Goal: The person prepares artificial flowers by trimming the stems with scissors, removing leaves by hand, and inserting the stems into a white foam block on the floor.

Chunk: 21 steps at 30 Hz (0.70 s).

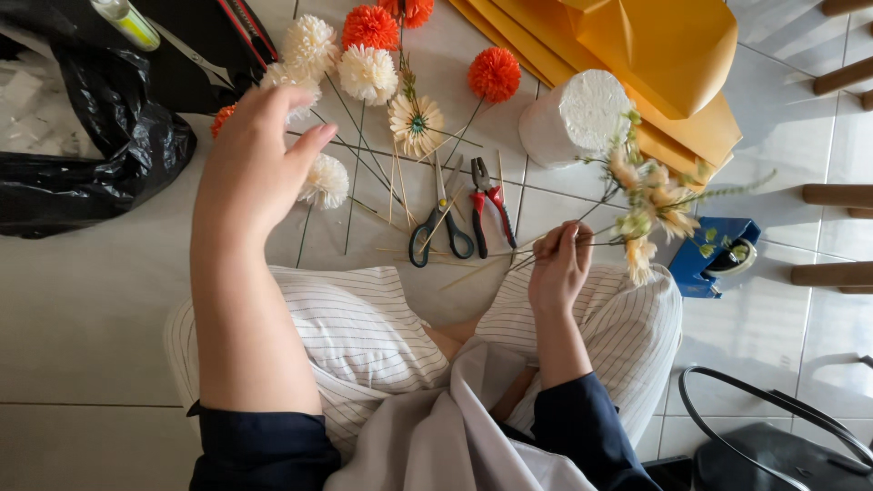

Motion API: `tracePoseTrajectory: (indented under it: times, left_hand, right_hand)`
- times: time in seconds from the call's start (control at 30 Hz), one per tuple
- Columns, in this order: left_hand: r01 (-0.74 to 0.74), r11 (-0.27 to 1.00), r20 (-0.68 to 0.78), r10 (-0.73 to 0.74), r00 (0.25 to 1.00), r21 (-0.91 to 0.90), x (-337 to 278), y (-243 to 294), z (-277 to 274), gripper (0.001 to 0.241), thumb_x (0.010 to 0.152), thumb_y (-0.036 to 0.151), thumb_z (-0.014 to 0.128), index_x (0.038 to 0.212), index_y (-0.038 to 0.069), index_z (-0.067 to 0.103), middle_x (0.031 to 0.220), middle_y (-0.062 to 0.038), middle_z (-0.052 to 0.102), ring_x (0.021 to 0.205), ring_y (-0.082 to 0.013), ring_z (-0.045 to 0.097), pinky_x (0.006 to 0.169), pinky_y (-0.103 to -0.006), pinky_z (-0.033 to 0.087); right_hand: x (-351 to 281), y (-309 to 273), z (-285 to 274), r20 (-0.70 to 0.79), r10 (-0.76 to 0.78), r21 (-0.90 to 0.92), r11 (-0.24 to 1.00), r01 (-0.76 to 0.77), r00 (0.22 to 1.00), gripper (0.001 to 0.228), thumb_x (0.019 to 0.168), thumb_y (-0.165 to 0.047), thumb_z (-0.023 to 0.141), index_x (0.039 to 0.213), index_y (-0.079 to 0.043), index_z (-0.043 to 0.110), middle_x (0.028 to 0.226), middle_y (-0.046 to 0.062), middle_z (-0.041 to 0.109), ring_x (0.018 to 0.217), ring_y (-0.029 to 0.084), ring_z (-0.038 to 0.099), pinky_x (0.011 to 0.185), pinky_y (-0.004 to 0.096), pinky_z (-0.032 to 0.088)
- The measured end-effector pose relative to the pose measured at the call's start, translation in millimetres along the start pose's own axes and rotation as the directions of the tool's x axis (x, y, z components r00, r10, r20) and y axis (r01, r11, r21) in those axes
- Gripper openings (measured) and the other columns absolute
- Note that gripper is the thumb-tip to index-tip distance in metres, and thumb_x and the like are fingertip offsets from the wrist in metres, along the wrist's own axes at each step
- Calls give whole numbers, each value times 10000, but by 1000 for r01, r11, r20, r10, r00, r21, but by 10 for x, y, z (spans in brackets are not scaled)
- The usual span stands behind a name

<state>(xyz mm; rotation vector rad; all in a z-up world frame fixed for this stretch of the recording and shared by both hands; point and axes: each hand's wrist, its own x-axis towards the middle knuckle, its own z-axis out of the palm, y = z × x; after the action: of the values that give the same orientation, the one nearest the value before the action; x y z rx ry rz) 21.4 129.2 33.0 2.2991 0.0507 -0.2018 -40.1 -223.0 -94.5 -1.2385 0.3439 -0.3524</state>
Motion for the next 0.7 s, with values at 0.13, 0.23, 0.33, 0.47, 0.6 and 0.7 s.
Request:
tracePoseTrajectory:
  times: [0.13,0.23,0.33,0.47,0.6,0.7]
  left_hand:
    - [310,913,317,-386,866,265,227,-510,348,344,864,420,579,1096,180,663,1145,-118,614,1153,-298,546,978,-443,416]
    - [252,868,414,-436,799,427,528,-803,677,292,806,383,601,1072,305,693,1170,-36,641,1167,-262,552,994,-421,415]
    - [194,806,493,-512,704,560,825,-1090,985,286,816,321,613,1090,304,695,1232,-15,629,1229,-277,514,1052,-442,361]
    - [310,799,427,-553,716,515,813,-989,1103,451,729,226,725,1150,79,653,1213,-168,611,1192,-322,527,1002,-498,383]
    - [294,882,230,-392,891,367,642,-736,867,261,726,183,708,975,107,713,1030,-128,667,1051,-323,608,911,-471,466]
    - [212,948,141,-250,958,239,425,-400,542,172,766,183,672,927,143,719,988,-87,654,1021,-306,610,881,-446,490]
  right_hand:
    - [176,216,-205,-171,-21,-83,997,7,985,94,999,-39,354,1065,-101,379,704,13,400,662,103,402,672,221,419]
    - [228,337,-203,-330,75,-12,996,-83,941,181,938,11,360,1069,-111,383,703,-25,417,717,109,538,756,261,518]
    - [328,558,-364,-394,212,161,974,-160,895,329,887,42,439,1107,-171,318,677,-5,445,652,168,585,744,366,557]
    - [432,788,-592,-461,403,261,913,-313,791,367,877,46,391,1149,-171,274,654,27,517,612,223,587,710,389,552]
    - [393,863,-702,-386,508,219,862,-458,770,476,942,20,390,1359,-4,160,923,107,438,812,234,516,786,409,494]
    - [73,556,-362,-347,473,94,877,-472,810,517,961,-14,409,1384,48,119,1114,157,292,1007,262,374,864,420,375]
